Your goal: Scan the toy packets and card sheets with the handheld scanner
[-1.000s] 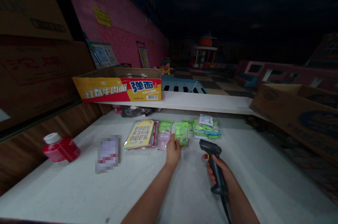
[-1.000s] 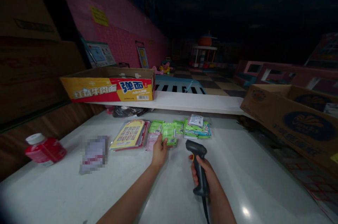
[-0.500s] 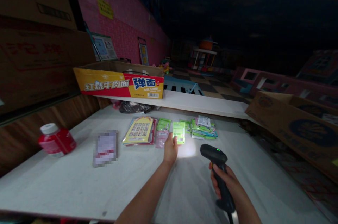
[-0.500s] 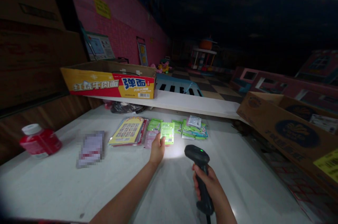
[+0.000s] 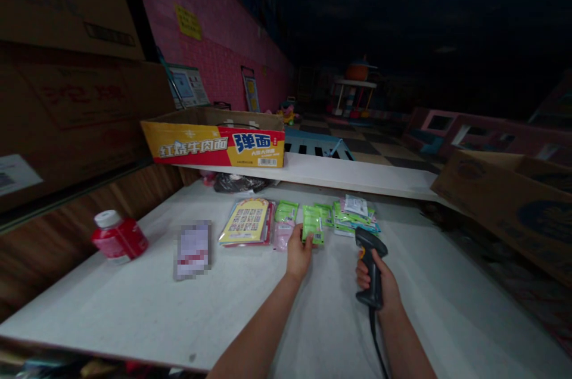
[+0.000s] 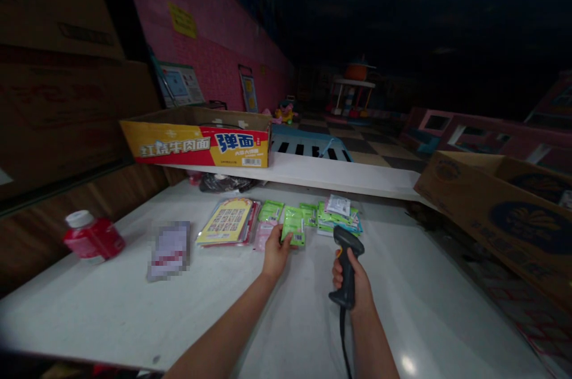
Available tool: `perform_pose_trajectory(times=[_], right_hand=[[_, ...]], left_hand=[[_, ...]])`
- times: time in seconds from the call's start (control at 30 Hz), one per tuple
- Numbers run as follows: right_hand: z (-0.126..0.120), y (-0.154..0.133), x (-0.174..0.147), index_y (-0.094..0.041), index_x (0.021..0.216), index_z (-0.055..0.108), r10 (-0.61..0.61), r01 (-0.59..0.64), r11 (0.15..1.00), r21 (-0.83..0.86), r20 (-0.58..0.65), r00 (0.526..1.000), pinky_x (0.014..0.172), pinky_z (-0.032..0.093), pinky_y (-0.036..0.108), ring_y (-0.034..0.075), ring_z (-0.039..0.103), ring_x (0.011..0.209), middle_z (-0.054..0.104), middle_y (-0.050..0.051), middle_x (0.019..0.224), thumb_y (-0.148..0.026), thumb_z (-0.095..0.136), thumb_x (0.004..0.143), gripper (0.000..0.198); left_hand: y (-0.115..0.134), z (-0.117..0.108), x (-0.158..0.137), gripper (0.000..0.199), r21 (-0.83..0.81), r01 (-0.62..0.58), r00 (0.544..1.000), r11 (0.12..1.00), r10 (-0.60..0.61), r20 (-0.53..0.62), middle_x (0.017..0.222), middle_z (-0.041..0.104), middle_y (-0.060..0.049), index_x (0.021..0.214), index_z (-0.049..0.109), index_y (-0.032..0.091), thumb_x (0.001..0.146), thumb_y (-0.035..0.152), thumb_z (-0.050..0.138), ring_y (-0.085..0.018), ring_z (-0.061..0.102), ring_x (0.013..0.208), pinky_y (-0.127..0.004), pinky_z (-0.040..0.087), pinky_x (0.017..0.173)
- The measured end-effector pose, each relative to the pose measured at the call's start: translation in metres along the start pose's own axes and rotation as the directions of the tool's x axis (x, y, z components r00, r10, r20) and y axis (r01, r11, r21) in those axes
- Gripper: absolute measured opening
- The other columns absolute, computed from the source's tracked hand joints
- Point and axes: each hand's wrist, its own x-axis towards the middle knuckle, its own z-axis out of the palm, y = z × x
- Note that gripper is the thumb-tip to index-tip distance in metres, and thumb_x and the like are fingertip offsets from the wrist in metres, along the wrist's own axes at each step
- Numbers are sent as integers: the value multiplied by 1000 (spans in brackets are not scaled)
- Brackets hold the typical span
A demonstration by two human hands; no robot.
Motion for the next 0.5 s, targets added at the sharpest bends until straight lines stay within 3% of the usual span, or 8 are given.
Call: perform_pose_trajectory(times=[0.13,0.33,0.5], right_hand=[[-15,5,8,-19,82,61,18,-26,992,127,66,998,33,33,15,5,37,39,45,-7,53,-43,76,70,31],[-23,6,12,-18,84,61,17,-31,972,231,63,998,34,34,14,5,39,40,46,-7,54,-40,76,71,30],[-25,6,15,-18,86,60,21,-43,966,253,92,996,35,35,14,5,40,41,46,-7,55,-40,75,72,30]], left_hand=[[-4,0,-1,36,-6,-28,998,1000,27,-55,97,63,-6,109,53,18,79,36,59,-17,63,80,-31,59,65],[-17,-9,26,37,-50,42,944,998,-56,-325,97,64,-8,101,53,15,78,44,59,-17,66,78,-31,59,65],[-12,-21,75,22,176,133,908,975,-49,-415,83,67,-8,93,57,12,83,29,48,-17,68,67,-33,59,63]])
